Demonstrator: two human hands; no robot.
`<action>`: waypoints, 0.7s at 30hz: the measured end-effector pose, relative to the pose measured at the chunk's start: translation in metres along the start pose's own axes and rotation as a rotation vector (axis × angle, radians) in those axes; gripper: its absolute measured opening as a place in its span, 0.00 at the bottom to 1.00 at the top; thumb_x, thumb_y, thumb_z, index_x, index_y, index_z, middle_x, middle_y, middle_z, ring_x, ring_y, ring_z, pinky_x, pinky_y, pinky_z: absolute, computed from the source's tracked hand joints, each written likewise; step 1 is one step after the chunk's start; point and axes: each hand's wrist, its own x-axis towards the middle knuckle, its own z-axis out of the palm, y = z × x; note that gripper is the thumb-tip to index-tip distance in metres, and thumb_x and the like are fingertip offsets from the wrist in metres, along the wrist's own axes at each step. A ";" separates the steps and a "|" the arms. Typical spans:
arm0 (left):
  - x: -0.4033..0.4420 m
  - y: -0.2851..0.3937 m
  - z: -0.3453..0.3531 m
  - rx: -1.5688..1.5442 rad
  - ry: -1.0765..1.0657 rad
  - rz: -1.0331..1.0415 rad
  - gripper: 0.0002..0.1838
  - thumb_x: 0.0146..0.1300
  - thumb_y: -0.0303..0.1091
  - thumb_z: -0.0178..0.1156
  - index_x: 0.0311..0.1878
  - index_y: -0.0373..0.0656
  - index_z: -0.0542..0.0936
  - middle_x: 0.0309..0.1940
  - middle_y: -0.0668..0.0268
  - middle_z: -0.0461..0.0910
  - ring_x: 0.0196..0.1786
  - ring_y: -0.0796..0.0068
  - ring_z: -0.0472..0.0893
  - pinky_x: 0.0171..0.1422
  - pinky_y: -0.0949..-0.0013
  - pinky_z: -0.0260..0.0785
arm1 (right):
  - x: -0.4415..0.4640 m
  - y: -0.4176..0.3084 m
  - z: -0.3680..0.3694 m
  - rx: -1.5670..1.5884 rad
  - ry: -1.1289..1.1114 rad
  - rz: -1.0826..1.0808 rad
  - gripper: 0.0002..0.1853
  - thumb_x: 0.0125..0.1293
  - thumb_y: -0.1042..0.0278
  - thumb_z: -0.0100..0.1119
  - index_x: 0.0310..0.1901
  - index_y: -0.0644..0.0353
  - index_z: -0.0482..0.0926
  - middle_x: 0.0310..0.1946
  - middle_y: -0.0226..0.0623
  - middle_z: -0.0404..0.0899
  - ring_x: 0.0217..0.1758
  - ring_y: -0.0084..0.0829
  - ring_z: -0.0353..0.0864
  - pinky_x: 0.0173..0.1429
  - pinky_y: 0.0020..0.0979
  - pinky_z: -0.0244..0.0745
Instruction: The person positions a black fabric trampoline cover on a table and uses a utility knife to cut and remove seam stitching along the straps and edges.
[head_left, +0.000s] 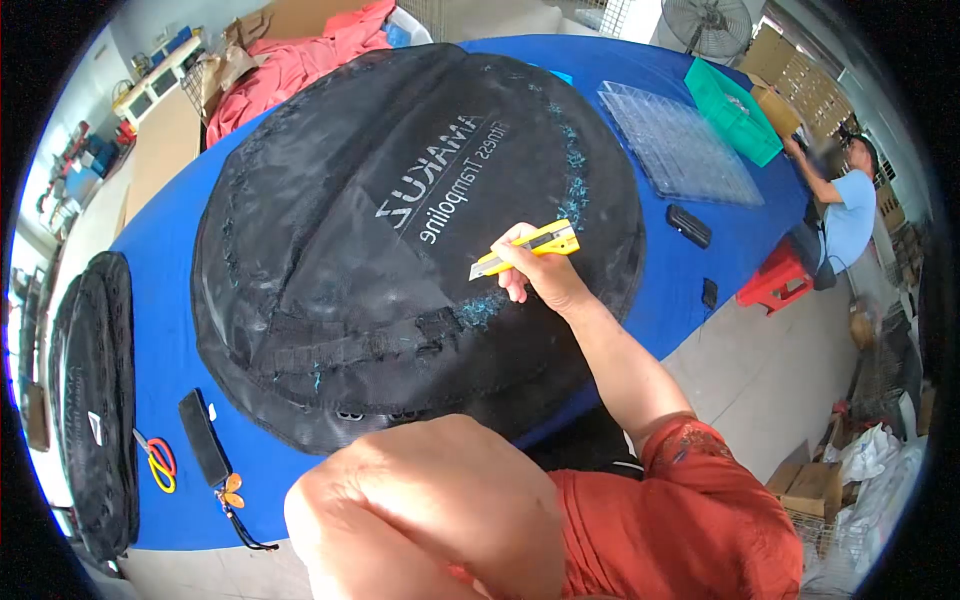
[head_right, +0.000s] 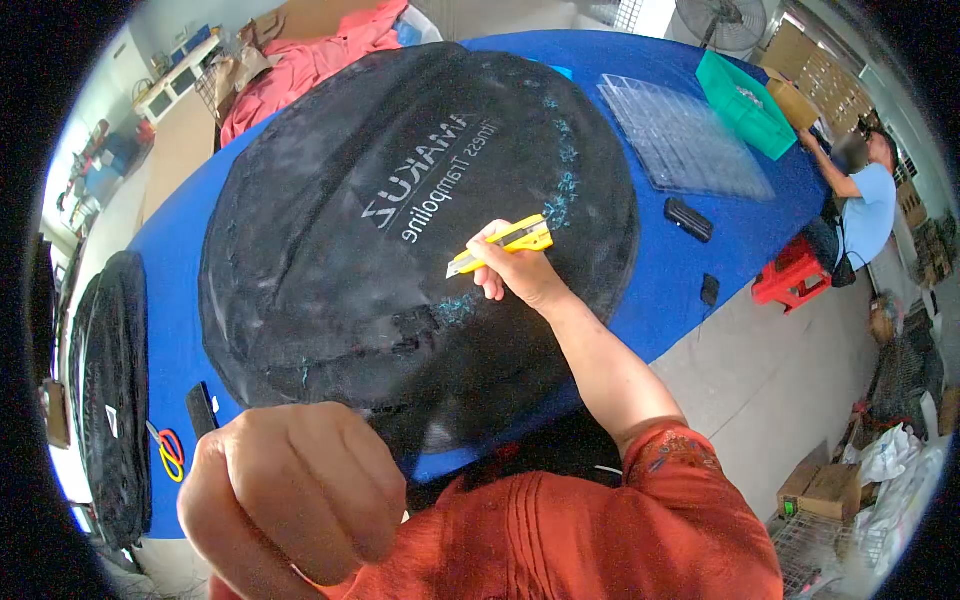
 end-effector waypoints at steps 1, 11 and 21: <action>-0.001 0.002 0.002 0.000 0.034 -0.026 0.20 0.75 0.44 0.64 0.40 0.31 0.85 0.35 0.59 0.75 0.25 0.77 0.71 0.25 0.75 0.64 | 0.000 0.000 0.000 0.002 0.001 0.000 0.13 0.74 0.56 0.63 0.42 0.57 0.76 0.24 0.33 0.81 0.18 0.20 0.77 0.21 0.22 0.71; 0.025 -0.054 -0.007 -0.254 -0.072 0.549 0.23 0.80 0.45 0.54 0.42 0.28 0.81 0.30 0.53 0.75 0.28 0.72 0.77 0.33 0.68 0.74 | 0.000 -0.002 0.000 -0.084 0.044 0.036 0.12 0.74 0.57 0.62 0.44 0.57 0.77 0.23 0.32 0.80 0.17 0.19 0.76 0.20 0.22 0.70; -0.004 -0.026 0.044 -0.504 0.276 0.047 0.26 0.82 0.46 0.51 0.46 0.27 0.84 0.37 0.54 0.85 0.43 0.65 0.83 0.53 0.62 0.76 | 0.001 -0.002 0.004 -0.100 0.058 0.024 0.10 0.76 0.57 0.60 0.46 0.54 0.78 0.22 0.27 0.80 0.17 0.15 0.74 0.21 0.19 0.66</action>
